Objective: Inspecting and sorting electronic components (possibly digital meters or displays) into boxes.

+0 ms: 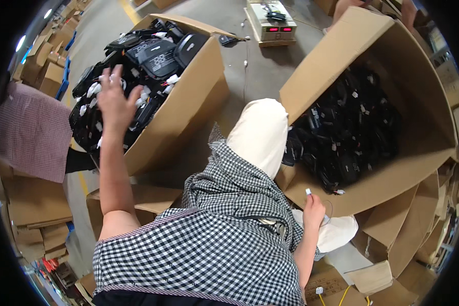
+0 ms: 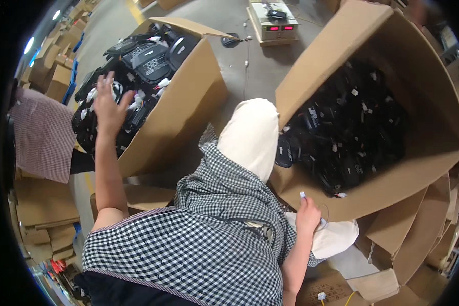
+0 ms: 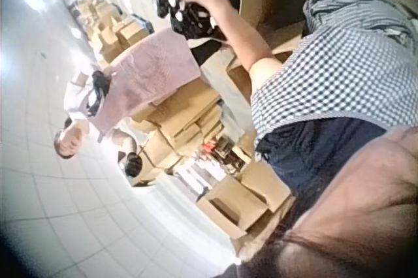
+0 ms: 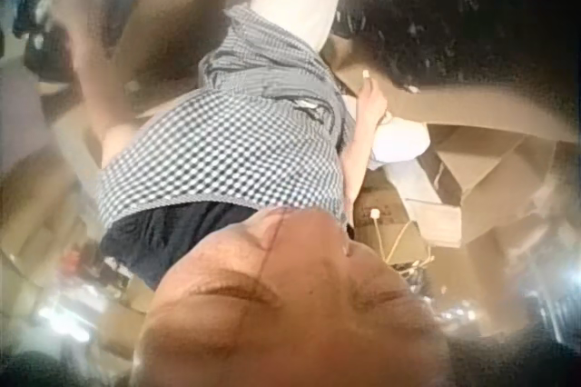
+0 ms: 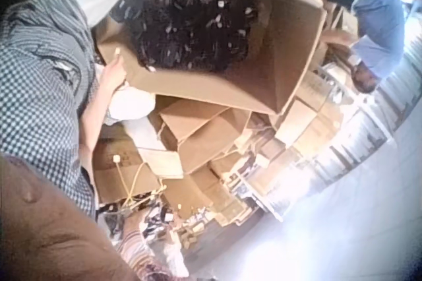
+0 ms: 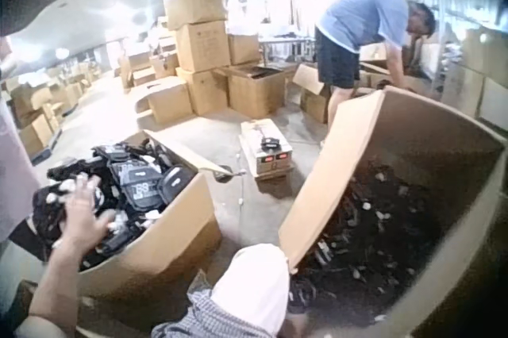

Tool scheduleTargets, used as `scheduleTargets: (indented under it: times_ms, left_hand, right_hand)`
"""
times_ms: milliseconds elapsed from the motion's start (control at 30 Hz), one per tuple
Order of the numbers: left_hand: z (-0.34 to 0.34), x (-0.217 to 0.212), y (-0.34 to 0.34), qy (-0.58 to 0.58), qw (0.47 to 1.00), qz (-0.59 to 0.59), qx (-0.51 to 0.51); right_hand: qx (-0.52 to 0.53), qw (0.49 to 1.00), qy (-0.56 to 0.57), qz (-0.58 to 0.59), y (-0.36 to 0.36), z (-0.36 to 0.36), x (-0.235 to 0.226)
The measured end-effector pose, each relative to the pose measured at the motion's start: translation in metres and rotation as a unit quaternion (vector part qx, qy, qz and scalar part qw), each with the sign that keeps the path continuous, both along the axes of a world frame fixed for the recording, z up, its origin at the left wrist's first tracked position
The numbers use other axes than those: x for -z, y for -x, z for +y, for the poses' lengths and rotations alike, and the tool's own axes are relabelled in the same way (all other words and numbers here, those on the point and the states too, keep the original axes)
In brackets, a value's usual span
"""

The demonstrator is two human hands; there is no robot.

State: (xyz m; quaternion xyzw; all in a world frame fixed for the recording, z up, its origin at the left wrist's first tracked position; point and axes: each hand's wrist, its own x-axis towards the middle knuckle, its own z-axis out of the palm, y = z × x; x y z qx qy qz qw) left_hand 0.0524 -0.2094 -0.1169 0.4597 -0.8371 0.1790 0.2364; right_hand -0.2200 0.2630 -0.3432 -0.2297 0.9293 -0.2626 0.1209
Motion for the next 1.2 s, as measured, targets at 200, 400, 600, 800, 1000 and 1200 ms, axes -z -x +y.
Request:
scheduleTargets:
  times_ms: [200, 400, 600, 800, 1000, 1200]
  left_hand:
    - [0.09, 0.064, 0.167, -0.233, 0.898, 0.02, 0.373]
    - [0.113, 0.129, 0.315, -0.439, 0.834, 0.067, 0.328]
    - [0.145, 0.164, 0.322, -0.451, 0.821, 0.268, 0.223]
    - [0.137, 0.169, 0.316, -0.426, 0.834, 0.263, 0.233]
    - [0.135, 0.172, 0.304, -0.444, 0.815, 0.296, 0.226]
    - [0.145, 0.16, 0.289, -0.475, 0.798, 0.297, 0.222]
  right_hand:
    - [-0.204, 0.947, -0.227, -0.1, -0.003, -0.041, 0.04]
    - [-0.196, 0.952, -0.208, -0.111, -0.009, -0.05, 0.05]
    - [-0.201, 0.95, -0.197, -0.135, -0.004, -0.046, 0.05]
    - [-0.223, 0.925, -0.251, -0.175, -0.009, -0.075, 0.014]
    - [-0.257, 0.922, -0.238, -0.167, -0.022, -0.074, 0.02]
    - [-0.302, 0.911, -0.224, -0.167, -0.026, -0.065, 0.019]
